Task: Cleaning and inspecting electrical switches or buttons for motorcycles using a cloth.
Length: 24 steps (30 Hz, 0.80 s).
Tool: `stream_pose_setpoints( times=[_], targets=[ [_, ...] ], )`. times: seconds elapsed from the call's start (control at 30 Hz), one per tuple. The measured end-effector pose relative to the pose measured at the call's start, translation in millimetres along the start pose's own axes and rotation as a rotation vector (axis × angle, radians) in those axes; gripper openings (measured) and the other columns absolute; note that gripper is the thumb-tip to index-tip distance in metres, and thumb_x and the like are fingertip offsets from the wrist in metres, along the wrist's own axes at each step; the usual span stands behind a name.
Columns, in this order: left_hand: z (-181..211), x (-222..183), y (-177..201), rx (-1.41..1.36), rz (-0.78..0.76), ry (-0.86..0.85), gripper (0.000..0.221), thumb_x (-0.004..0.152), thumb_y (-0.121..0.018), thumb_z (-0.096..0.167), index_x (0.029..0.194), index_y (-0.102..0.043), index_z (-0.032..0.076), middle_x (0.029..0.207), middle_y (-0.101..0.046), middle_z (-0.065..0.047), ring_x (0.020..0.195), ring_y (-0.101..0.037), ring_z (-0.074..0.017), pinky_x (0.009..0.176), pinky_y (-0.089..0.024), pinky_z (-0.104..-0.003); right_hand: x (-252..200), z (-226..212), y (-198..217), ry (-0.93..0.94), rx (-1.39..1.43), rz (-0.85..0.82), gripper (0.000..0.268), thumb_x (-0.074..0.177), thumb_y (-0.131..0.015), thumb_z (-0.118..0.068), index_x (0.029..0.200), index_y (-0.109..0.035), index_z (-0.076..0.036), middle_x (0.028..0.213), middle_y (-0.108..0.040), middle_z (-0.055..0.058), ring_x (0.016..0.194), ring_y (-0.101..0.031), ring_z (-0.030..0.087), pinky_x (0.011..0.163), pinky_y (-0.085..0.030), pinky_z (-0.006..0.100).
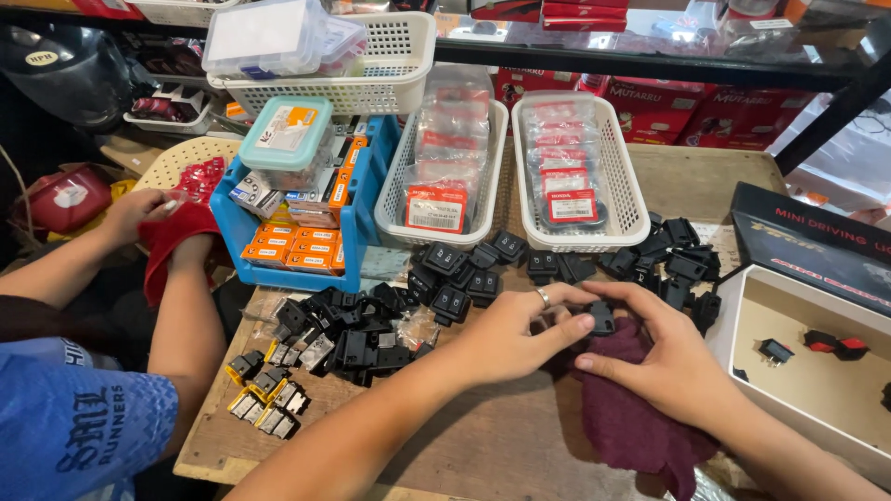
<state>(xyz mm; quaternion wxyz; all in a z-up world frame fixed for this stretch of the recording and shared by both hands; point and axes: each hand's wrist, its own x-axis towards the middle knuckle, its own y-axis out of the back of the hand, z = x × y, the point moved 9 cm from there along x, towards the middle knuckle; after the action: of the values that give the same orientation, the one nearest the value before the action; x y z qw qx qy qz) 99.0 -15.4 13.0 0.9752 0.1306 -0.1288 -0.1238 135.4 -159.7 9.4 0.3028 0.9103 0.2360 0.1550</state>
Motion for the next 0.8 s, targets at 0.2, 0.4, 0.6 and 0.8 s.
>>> stream_pose_setpoints(
  times=[0.2, 0.4, 0.6, 0.8],
  targets=[
    [-5.2, -0.1, -1.7, -0.015, 0.015, 0.027, 0.032, 0.097, -0.062, 0.026, 0.121, -0.066, 0.006, 0.077, -0.066, -0.001, 0.064, -0.057, -0.0110, 0.059, -0.046, -0.025, -0.8, -0.3, 0.1, -0.037, -0.011, 0.013, 0.076, 0.061, -0.091, -0.015, 0.133, -0.067, -0.015, 0.119, -0.081, 0.000, 0.099, -0.076, 0.014, 0.092, -0.057, 0.029],
    [-10.1, -0.2, -2.9, -0.005, 0.021, 0.072, 0.032, 0.093, -0.067, 0.024, 0.120, -0.064, 0.008, 0.077, -0.062, 0.000, 0.065, -0.056, -0.0109, 0.059, -0.046, -0.025, -1.8, 2.1, 0.9, -0.049, -0.037, 0.036, 0.077, 0.059, -0.093, -0.018, 0.132, -0.068, -0.015, 0.114, -0.082, 0.002, 0.095, -0.078, 0.014, 0.088, -0.058, 0.029],
    [-10.9, 0.4, -2.6, -0.015, 0.027, 0.069, 0.033, 0.091, -0.070, 0.024, 0.118, -0.063, 0.007, 0.074, -0.061, 0.001, 0.061, -0.053, -0.0095, 0.056, -0.043, -0.024, -2.3, -2.1, 1.2, -0.013, -0.037, 0.044, 0.072, 0.060, -0.092, -0.018, 0.128, -0.070, -0.013, 0.116, -0.082, 0.001, 0.095, -0.078, 0.015, 0.088, -0.057, 0.030],
    [-6.1, 0.3, 0.1, 0.008, 0.024, 0.041, 0.035, 0.090, -0.072, 0.021, 0.122, -0.066, 0.010, 0.074, -0.060, 0.002, 0.059, -0.053, -0.0087, 0.054, -0.042, -0.023, -2.7, -3.1, 1.5, 0.024, -0.066, 0.058, 0.071, 0.060, -0.093, -0.019, 0.127, -0.069, -0.011, 0.115, -0.081, 0.002, 0.097, -0.077, 0.015, 0.089, -0.057, 0.030]
  ],
)
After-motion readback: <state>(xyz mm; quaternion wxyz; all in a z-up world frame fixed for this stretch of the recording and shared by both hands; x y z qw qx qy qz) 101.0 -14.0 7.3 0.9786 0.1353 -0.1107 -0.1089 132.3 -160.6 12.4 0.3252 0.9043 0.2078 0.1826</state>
